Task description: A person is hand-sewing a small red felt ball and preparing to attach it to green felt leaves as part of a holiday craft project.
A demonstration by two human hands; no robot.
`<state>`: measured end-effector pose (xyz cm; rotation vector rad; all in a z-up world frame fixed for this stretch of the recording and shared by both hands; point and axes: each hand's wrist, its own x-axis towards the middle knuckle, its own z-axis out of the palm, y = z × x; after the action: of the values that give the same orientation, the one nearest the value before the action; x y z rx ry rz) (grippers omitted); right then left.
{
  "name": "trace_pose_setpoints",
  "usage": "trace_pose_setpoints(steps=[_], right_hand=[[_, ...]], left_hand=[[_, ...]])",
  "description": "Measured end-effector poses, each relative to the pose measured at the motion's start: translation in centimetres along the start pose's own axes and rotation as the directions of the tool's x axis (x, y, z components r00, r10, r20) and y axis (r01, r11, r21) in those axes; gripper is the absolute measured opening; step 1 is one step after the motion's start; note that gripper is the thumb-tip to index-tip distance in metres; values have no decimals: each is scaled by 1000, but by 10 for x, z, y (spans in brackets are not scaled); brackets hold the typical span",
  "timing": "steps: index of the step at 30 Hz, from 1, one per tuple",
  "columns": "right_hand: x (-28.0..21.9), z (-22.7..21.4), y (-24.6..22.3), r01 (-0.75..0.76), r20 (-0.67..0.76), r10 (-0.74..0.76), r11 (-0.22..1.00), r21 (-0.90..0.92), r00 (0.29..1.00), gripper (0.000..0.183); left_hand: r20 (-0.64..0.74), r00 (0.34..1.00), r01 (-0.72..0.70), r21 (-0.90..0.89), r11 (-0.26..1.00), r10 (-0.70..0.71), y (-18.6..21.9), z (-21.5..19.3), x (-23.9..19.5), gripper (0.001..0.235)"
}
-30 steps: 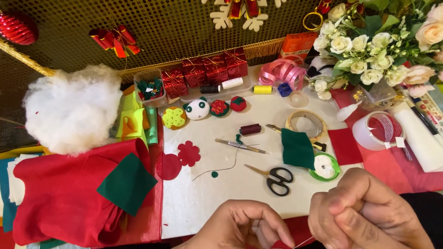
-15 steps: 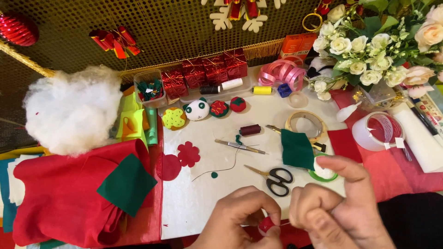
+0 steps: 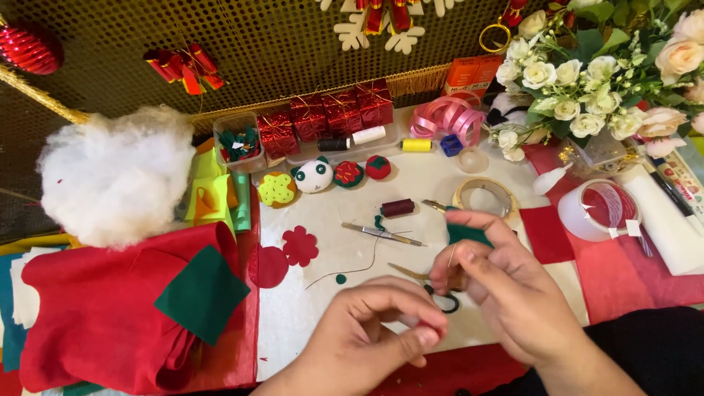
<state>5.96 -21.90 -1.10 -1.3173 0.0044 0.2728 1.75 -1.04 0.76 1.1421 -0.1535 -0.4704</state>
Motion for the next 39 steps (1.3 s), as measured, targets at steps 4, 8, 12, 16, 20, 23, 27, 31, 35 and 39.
trace_pose_setpoints(steps=[4,8,12,16,20,23,27,31,35,39], right_hand=[[8,-18,19,14,39,102,240,-971,994,30],[15,-29,77,-106,-127,363,-78,-991,923,31],[16,-40,110,29,6,92,-247,-969,996,33],[13,-35,100,73,67,31,-331,-941,997,53],[7,-46,61,116,112,33,-239,-964,993,38],[6,-48,15,-92,-58,227,142,-986,972,44],[-12,-51,-14,-110,100,210,793,-599,972,51],[-21,-44,-8,-101,350,314,854,-511,882,40],[-24,-33,0,-216,303,451,789,-575,840,42],[-27,-30,3,-289,298,452,840,-460,840,51]], left_hand=[[-65,997,-49,-38,998,47,13,-12,-7,26],[-55,987,-150,74,986,154,18,-20,-10,30],[-83,994,-69,77,995,75,22,-23,-9,36],[-60,993,-103,41,994,105,21,-27,-8,38],[-67,990,-118,44,992,121,23,-31,-11,37],[-38,994,-106,-39,994,105,25,-33,-12,37],[-14,998,-57,-113,992,56,25,-33,-15,41],[23,1000,5,-170,985,-1,22,-29,-15,41],[77,997,35,-208,977,-20,21,-22,-13,42],[89,991,119,-215,969,-102,22,-16,-12,44]])
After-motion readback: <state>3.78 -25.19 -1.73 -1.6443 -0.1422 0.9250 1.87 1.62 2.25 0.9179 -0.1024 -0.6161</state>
